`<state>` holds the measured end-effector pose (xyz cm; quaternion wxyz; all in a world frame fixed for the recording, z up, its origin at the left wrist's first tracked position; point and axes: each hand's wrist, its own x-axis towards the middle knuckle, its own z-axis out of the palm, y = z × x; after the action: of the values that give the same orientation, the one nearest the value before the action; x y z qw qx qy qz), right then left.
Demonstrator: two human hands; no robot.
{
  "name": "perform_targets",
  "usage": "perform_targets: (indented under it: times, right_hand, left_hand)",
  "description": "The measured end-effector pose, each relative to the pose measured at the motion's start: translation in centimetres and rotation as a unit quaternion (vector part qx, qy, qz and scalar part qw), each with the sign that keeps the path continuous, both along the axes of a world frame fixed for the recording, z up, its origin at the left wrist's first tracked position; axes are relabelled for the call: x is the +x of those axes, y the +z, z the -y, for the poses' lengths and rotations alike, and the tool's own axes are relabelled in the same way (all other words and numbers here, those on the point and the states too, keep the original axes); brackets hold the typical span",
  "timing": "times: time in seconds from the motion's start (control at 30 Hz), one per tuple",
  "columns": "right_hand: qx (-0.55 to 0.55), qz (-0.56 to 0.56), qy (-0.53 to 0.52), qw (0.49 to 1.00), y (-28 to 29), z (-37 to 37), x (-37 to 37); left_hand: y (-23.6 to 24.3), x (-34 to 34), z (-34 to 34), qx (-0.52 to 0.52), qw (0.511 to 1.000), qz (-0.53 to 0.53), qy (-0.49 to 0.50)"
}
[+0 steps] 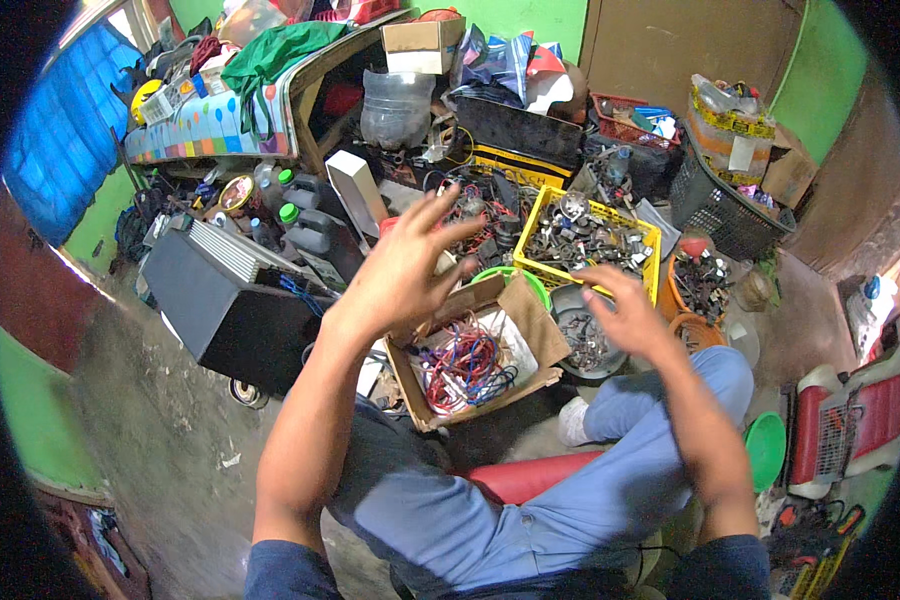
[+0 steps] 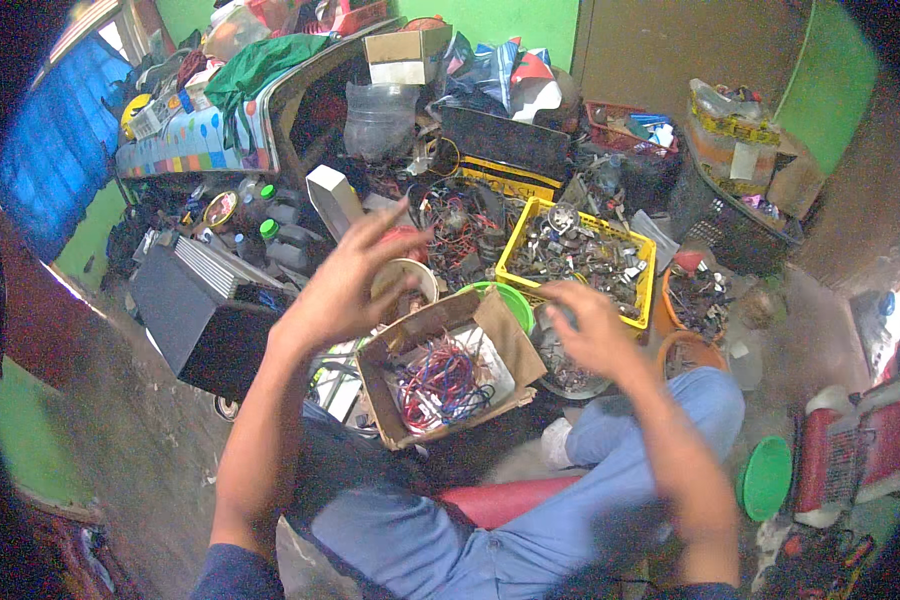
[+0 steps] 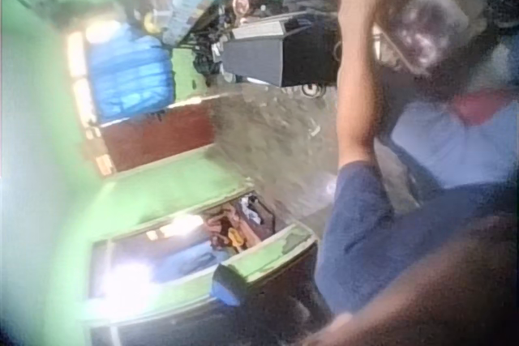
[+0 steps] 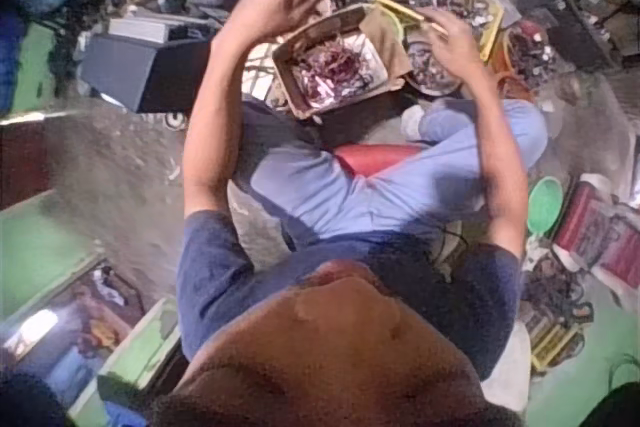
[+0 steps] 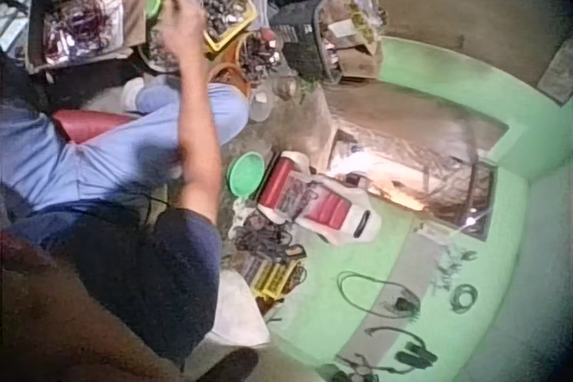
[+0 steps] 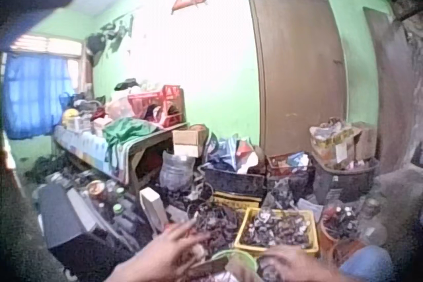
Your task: The person manipulates a bundle of wires and a small electronic component, stripping wire insulation by hand and inserting wire ends into a connector block. They also sort through wires inside a cardboard box.
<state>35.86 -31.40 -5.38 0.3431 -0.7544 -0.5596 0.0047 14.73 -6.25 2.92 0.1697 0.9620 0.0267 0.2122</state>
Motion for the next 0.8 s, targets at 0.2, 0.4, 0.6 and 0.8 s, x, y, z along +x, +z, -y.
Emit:
perform_targets:
  times: [0.2,0.4,0.6,0.8]
  right_hand:
    - [-0.080,0.036,0.028,0.996,5.5,-3.1,4.7]
    - [-0.204,0.033,0.084,0.975,3.8,-8.8,9.2]
    - [-0.283,0.051,0.101,0.952,-1.2,-15.6,10.9]
    - [-0.504,0.086,0.142,0.848,-11.9,-19.1,13.5]
  left_hand:
    - [-3.3,4.9,-5.2,-0.107,0.987,0.088,0.086]
    - [-9.9,7.0,-9.1,-0.236,0.968,0.005,0.080]
    - [-15.2,9.3,-11.0,-0.145,0.984,-0.053,0.088]
    - [-18.0,11.2,-11.1,-0.124,0.984,-0.105,0.070]
